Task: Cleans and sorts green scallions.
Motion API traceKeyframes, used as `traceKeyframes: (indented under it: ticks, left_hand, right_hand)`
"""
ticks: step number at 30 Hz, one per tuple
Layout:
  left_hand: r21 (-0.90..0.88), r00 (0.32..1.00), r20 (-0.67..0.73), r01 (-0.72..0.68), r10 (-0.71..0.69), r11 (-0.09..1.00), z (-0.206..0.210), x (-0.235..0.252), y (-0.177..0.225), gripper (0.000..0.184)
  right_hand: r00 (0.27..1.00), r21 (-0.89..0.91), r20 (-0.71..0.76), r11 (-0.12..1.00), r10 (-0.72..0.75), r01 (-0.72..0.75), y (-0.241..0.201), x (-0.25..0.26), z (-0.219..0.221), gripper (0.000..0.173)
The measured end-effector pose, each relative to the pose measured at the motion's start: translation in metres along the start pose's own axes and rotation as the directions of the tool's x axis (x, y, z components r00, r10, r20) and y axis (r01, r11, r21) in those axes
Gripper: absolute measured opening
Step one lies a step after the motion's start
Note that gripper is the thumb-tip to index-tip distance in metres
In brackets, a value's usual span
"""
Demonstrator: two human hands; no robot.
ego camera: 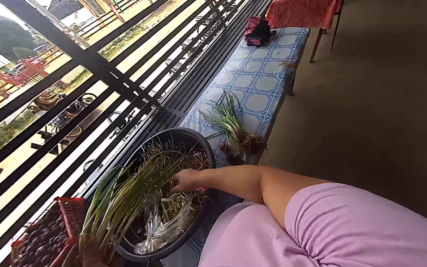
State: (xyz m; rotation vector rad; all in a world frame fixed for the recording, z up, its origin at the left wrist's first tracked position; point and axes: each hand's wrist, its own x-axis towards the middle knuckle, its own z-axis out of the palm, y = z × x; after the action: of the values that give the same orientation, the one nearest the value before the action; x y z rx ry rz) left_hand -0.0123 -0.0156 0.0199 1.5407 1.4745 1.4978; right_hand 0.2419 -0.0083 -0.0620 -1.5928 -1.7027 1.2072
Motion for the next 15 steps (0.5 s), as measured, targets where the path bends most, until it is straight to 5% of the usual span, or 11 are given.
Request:
traceKeyframes:
  ticks: [3,6,10,15]
  left_hand:
    - [-0.093,0.999,0.013,0.053,-0.052,0.994,0.012,-0.005,-0.002,0.036]
    - [-0.142,0.991,0.096,0.102,-0.089,0.985,0.027,-0.019,-0.009,0.033]
    - [-0.141,0.946,0.281,0.21,-0.164,0.968,0.037,-0.034,-0.019,0.039]
    - [-0.132,0.875,0.413,0.332,-0.253,0.934,0.041,-0.036,-0.035,0.025]
  right_hand:
    - [0.996,0.414,0.077,0.907,0.05,-0.078,-0.024,-0.004,0.001,0.06]
    - [0.989,0.783,0.14,0.605,0.051,-0.142,-0.04,0.003,0.007,0.068]
    - [0.983,0.898,0.109,0.408,0.15,-0.162,-0.053,0.006,0.002,0.052]
    - [0.967,0.908,0.063,0.388,0.246,-0.158,-0.051,0.01,0.005,0.046]
